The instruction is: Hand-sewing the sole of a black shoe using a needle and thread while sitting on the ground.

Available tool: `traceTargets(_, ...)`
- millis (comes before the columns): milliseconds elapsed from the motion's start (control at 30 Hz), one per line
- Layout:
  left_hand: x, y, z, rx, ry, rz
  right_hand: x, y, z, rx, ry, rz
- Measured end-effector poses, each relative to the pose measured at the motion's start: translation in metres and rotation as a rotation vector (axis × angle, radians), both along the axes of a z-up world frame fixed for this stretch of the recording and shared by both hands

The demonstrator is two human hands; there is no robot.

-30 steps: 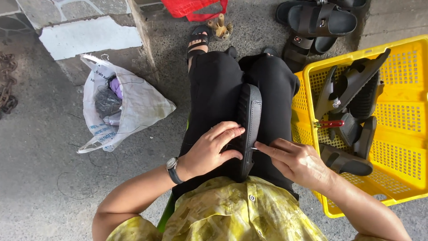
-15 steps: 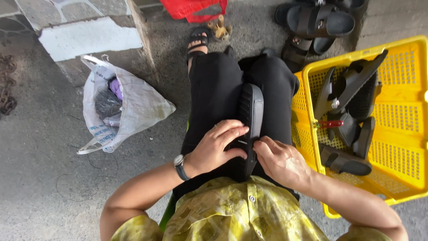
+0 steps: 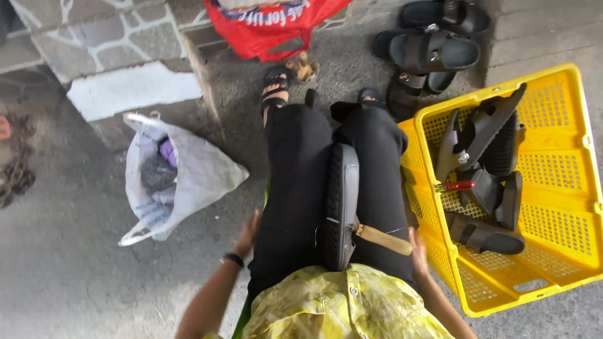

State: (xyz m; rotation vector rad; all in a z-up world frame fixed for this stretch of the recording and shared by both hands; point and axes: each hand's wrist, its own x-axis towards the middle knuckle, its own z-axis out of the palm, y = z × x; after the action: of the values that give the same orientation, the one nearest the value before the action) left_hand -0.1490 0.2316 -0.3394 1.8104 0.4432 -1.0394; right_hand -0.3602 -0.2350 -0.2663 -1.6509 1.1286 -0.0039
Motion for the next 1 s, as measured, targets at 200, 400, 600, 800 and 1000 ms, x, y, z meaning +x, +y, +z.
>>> traceTargets(200, -0.01, -0.028, 0.036, -0.146, -0.388, -0.224, 0.015, -0.002, -0.041, 0.003, -0.066, -0.094)
traceTargets(400, -0.024, -0.034, 0.024, 0.257, -0.035, 0.185, 0.011, 0.007, -0.048, 0.049, -0.058, -0.153)
traceTargets(600, -0.017, -0.03, -0.019, 0.354, -0.254, 0.137, 0.066, -0.012, -0.028, 0.059, -0.141, -0.21)
traceTargets(800, -0.028, -0.031, -0.014, 0.341, -0.287, 0.135, 0.014, 0.011, -0.051, 0.1, -0.135, -0.277)
traceTargets(1000, 0.031, -0.054, 0.059, 0.307, -0.733, 0.19, 0.015, 0.027, -0.038, 0.156, -0.159, -0.312)
